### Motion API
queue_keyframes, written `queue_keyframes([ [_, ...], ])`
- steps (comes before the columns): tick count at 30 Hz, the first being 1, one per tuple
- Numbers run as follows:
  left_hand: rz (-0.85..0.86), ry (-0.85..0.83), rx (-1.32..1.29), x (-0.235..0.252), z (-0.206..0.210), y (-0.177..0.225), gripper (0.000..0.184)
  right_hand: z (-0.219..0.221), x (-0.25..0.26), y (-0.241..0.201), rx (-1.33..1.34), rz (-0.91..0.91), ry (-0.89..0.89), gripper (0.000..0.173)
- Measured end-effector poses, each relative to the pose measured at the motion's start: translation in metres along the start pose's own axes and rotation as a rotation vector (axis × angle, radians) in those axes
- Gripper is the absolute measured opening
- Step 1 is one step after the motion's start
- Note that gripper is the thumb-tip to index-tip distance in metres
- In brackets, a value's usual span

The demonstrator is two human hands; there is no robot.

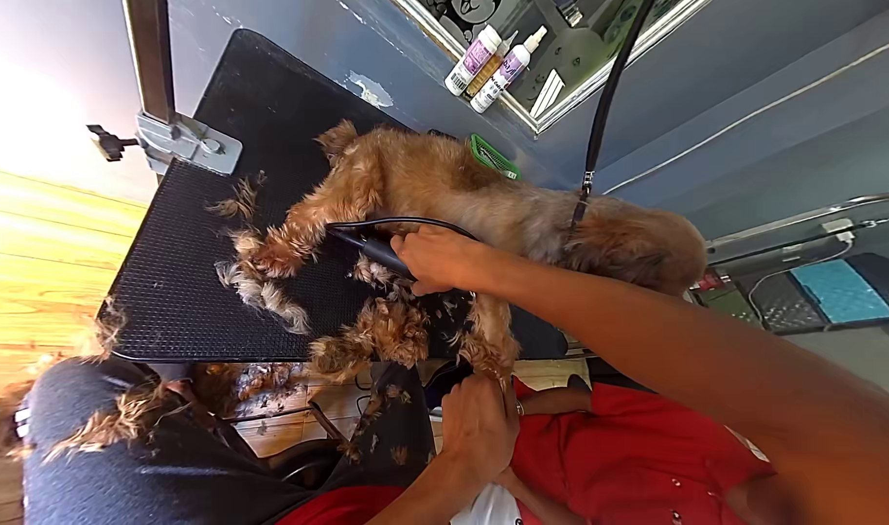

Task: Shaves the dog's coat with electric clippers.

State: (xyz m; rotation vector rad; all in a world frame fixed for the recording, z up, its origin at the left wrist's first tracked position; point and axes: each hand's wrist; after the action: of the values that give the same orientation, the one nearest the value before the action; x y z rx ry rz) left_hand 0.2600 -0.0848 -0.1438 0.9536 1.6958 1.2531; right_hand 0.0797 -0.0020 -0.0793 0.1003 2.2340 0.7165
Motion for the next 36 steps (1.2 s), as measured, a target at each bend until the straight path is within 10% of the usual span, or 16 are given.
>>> queue_keyframes([
  [12, -0.012, 0.013, -0.110, 0.000, 0.000, 0.009, 0.044, 0.016, -0.038, -0.002, 0.218, -0.074, -0.166, 0.064],
  [19, 0.110, 0.201, -0.297, 0.006, 0.010, -0.001, 0.035, 0.006, -0.079, 0.036, 0.486, 0.260, 0.579, 0.070],
  [29, 0.147, 0.163, -0.517, 0.018, 0.005, -0.037, 0.033, 0.105, -0.156, 0.018, 1.161, 0.267, 1.543, 0.049],
  [36, 0.241, 0.236, -0.594, 0.020, -0.021, -0.030, 0.023, 0.118, -0.138, 0.039, 1.221, 0.224, 1.655, 0.054],
])
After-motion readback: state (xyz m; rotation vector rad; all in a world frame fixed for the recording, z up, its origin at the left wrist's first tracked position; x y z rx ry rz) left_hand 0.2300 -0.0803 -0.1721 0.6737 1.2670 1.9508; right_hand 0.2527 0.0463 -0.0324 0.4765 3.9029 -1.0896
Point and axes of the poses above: each hand's wrist, its own x-axis towards the middle knuckle, its own z-axis out of the palm, y = z × x, and after that the axes turned 6 degrees about z, right-handed
